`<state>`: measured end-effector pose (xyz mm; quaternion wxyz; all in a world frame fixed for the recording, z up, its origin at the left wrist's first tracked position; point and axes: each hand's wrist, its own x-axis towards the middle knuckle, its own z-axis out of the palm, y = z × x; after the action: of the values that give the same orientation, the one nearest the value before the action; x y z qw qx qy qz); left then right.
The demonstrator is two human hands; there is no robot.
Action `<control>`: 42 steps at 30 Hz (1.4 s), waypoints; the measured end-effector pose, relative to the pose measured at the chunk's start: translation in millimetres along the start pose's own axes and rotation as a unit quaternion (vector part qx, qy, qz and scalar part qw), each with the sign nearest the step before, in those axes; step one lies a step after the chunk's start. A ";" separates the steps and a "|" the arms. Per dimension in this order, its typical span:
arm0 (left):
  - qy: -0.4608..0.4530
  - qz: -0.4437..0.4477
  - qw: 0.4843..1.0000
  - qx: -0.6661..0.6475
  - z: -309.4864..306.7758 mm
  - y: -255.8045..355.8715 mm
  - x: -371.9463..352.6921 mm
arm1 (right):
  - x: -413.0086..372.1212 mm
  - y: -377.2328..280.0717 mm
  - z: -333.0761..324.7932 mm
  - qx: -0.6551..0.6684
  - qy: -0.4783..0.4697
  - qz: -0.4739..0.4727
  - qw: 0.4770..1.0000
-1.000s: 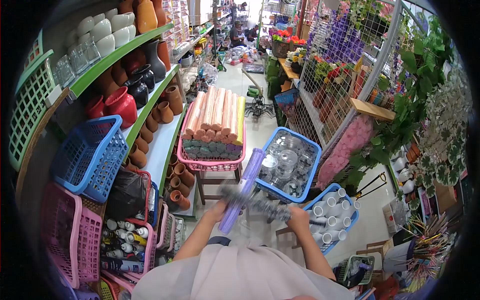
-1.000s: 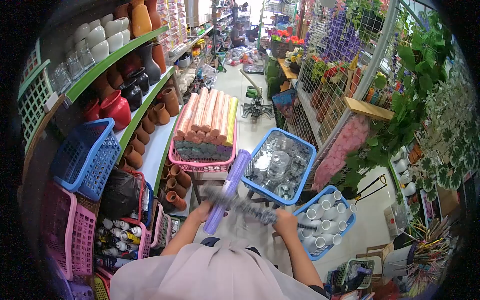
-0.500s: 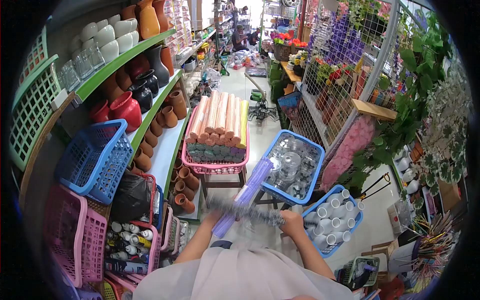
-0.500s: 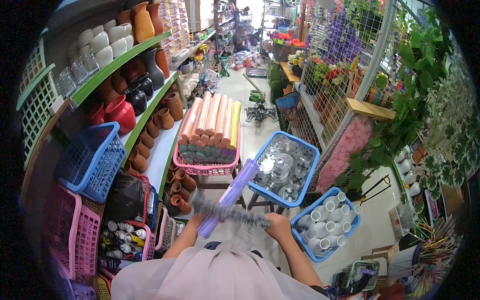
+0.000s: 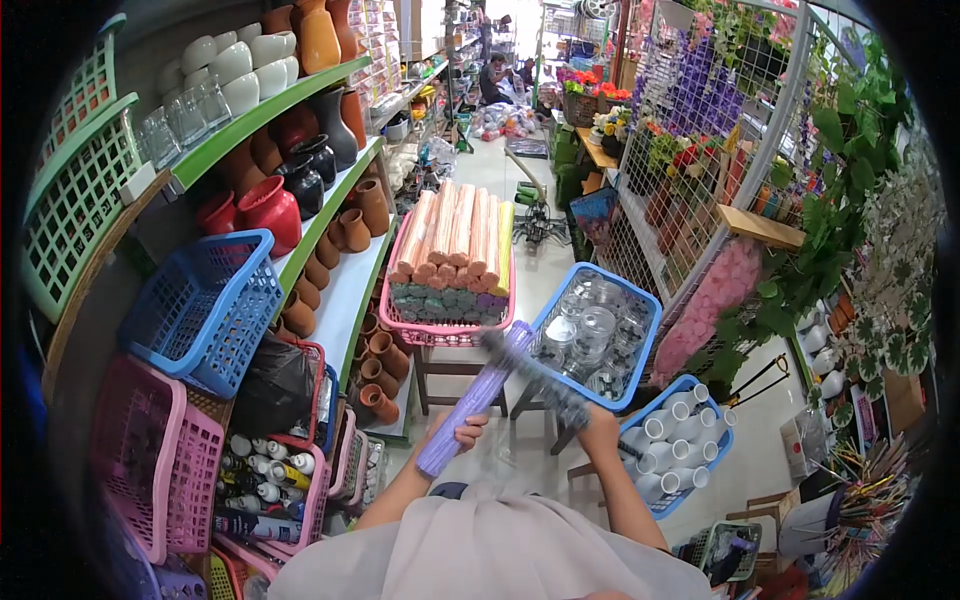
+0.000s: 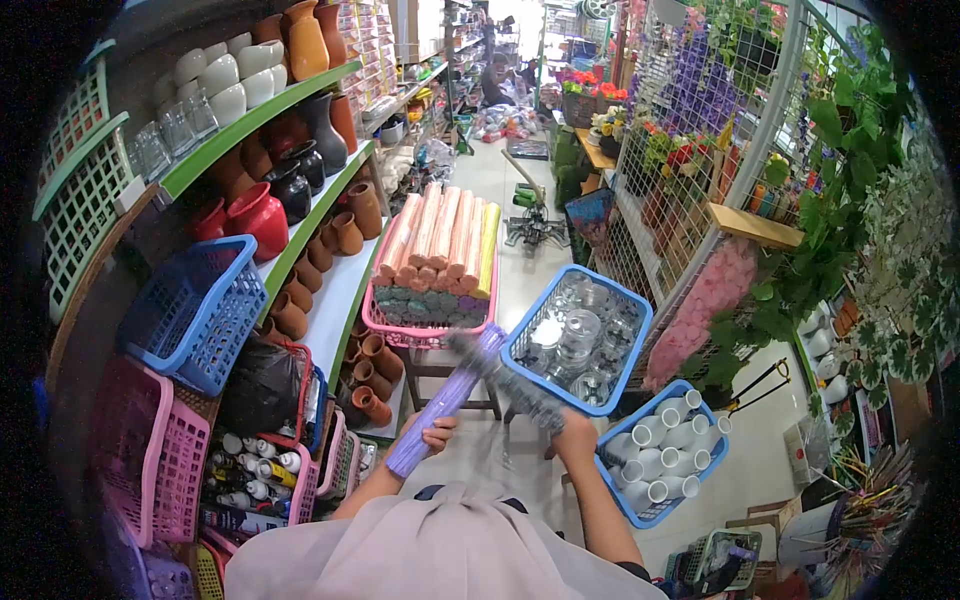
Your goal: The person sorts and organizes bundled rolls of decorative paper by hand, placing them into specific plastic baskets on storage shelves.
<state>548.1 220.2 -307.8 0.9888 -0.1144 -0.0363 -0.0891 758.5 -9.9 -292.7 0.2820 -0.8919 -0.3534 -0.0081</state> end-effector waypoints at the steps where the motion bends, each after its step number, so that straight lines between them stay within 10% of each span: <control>1: -0.017 0.002 0.999 -0.030 4.3 -6.6 -1.6 | 9.9 1.4 1.2 0.040 0.013 0.097 0.994; 6: -0.059 0.010 0.995 -0.079 -6.7 -7.0 -5.0 | -0.2 -4.4 -0.7 0.058 0.057 0.099 0.992; 8: -0.082 0.003 0.989 -0.126 -17.7 -0.8 -5.7 | -10.4 -7.1 1.9 0.048 0.036 -0.097 0.993; 13: -0.078 -0.011 0.991 -0.104 -4.4 -14.0 -11.5 | 17.2 35.5 13.8 0.011 0.006 0.203 0.979; 16: -0.062 -0.006 0.995 -0.078 -3.7 -10.4 -19.3 | 37.2 50.6 14.9 0.008 0.121 0.169 0.978; 20: -0.058 0.039 0.995 -0.074 -14.7 1.7 -31.3 | 73.0 36.9 -1.2 0.023 0.090 0.181 0.979; 22: -0.060 0.047 0.995 -0.070 -11.6 1.3 -37.5 | 90.8 45.4 11.6 0.010 0.143 0.023 0.989; 26: -0.050 0.046 0.998 -0.020 -12.7 10.0 -45.9 | 104.9 49.6 36.7 -0.109 -0.017 0.050 0.993; 32: 0.056 0.074 0.987 0.133 12.1 5.1 -59.2 | 113.7 7.1 46.7 -0.179 0.089 0.003 0.980; 34: 0.062 0.078 0.984 0.148 11.7 4.9 -59.6 | 124.4 -18.6 47.2 0.119 -0.007 -0.128 0.985; 36: 0.070 0.081 0.981 0.163 8.6 3.9 -60.6 | 124.1 -59.6 42.1 0.437 -0.206 -0.058 0.874; 42: 0.003 0.054 0.980 0.190 12.2 -4.1 -60.7 | 125.7 -121.4 23.8 0.622 -0.386 -0.034 0.681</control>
<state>487.2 229.3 -300.6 0.9959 0.0745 -0.0432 -0.0275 771.3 152.6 -225.5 0.6101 -0.4228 -0.3846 0.5487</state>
